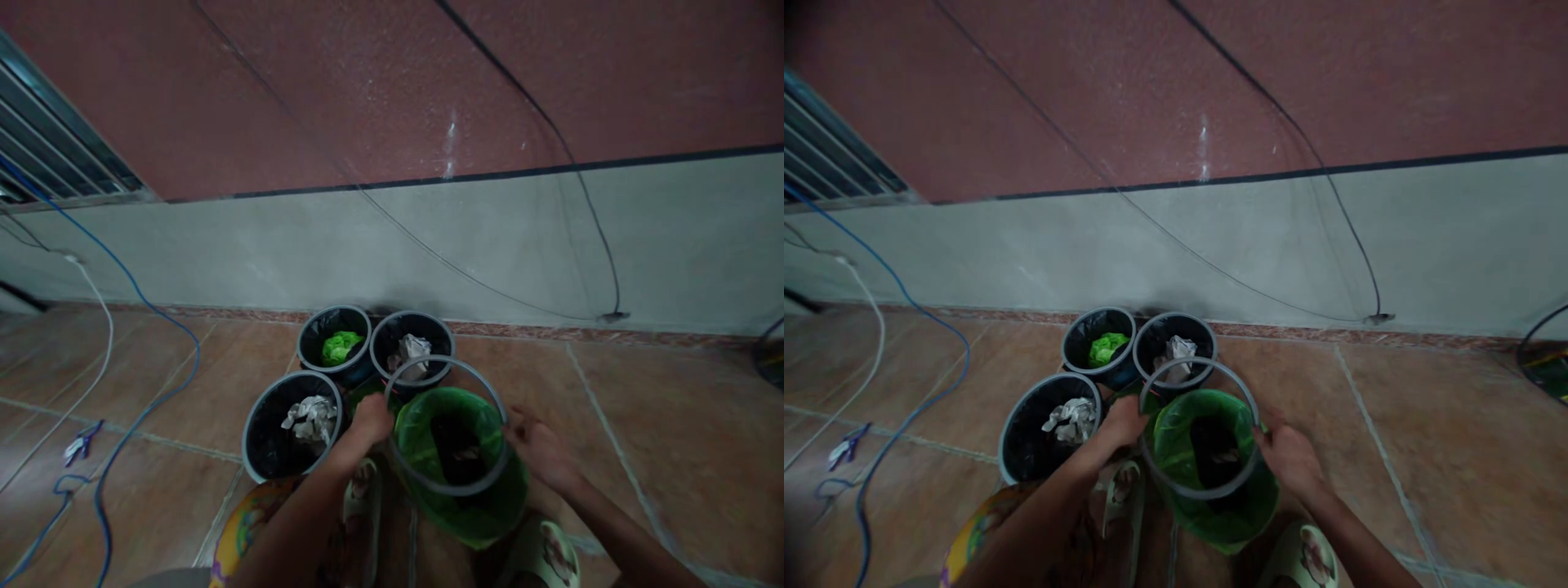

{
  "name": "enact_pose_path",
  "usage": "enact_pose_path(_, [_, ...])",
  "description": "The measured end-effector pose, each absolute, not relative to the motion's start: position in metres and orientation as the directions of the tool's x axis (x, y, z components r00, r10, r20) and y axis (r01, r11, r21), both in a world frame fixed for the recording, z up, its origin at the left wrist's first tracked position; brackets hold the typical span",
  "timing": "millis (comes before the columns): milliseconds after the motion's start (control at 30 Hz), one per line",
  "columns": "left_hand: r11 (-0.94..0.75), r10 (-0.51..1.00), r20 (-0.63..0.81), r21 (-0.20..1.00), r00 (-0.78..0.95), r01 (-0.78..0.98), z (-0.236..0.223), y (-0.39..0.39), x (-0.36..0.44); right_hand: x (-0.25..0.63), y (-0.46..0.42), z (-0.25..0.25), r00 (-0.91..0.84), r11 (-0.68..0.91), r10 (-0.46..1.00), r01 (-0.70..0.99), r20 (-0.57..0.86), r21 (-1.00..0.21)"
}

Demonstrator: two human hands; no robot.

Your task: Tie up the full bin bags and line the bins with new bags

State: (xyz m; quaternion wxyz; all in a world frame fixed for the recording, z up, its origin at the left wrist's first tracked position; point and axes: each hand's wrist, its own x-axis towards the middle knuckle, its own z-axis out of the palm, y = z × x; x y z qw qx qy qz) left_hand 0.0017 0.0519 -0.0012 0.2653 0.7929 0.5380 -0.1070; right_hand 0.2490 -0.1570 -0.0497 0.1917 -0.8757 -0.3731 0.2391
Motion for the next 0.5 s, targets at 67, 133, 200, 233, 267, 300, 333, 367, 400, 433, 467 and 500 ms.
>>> enact_pose_path(67, [-0.03, 0.842, -0.462, 0.476, 0.279, 0.879, -0.004, 0.07, -0.003, 0.248, -0.151, -0.043, 0.609, -0.631, 0.749, 0.531, -0.263, -0.566])
enact_pose_path(133, [0.244, 0.851, -0.506, 0.619, 0.142, 0.747, -0.01, 0.086, -0.007, 0.247, -0.147, -0.041, 0.6, -0.607, 0.759, 0.513, -0.252, -0.608])
enact_pose_path(200, [0.396, 0.847, -0.53, 0.681, 0.041, 0.616, -0.019, 0.098, -0.011, 0.245, -0.146, -0.044, 0.578, -0.585, 0.776, 0.512, -0.251, -0.629])
enact_pose_path(233, [0.425, 0.852, -0.524, 0.694, 0.003, 0.581, -0.024, 0.103, -0.012, 0.244, -0.146, -0.046, 0.562, -0.573, 0.788, 0.519, -0.252, -0.634])
enact_pose_path(267, [0.44, 0.858, -0.513, 0.702, -0.031, 0.56, -0.029, 0.106, -0.013, 0.242, -0.147, -0.047, 0.545, -0.565, 0.798, 0.529, -0.257, -0.634])
enact_pose_path(300, [0.461, 0.859, -0.508, 0.71, -0.067, 0.533, -0.033, 0.109, -0.015, 0.241, -0.148, -0.049, 0.53, -0.562, 0.805, 0.541, -0.266, -0.626])
enact_pose_path(333, [0.479, 0.858, -0.504, 0.716, -0.099, 0.507, -0.036, 0.112, -0.016, 0.24, -0.149, -0.049, 0.518, -0.565, 0.809, 0.556, -0.278, -0.61])
enact_pose_path(367, [0.494, 0.855, -0.504, 0.72, -0.122, 0.487, -0.039, 0.113, -0.018, 0.238, -0.15, -0.049, 0.51, -0.572, 0.81, 0.573, -0.29, -0.587])
enact_pose_path(400, [0.506, 0.851, -0.507, 0.721, -0.138, 0.473, -0.041, 0.114, -0.019, 0.237, -0.151, -0.049, 0.504, -0.578, 0.81, 0.592, -0.302, -0.562])
enact_pose_path(433, [0.516, 0.846, -0.514, 0.719, -0.144, 0.466, -0.043, 0.113, -0.021, 0.236, -0.153, -0.049, 0.497, -0.58, 0.811, 0.611, -0.31, -0.539])
enact_pose_path(467, [0.524, 0.839, -0.524, 0.713, -0.142, 0.466, -0.045, 0.113, -0.022, 0.235, -0.154, -0.048, 0.489, -0.579, 0.813, 0.629, -0.315, -0.519])
enact_pose_path(500, [0.531, 0.832, -0.538, 0.703, -0.135, 0.474, -0.047, 0.111, -0.023, 0.235, -0.156, -0.048, 0.48, -0.576, 0.817, 0.647, -0.319, -0.5])
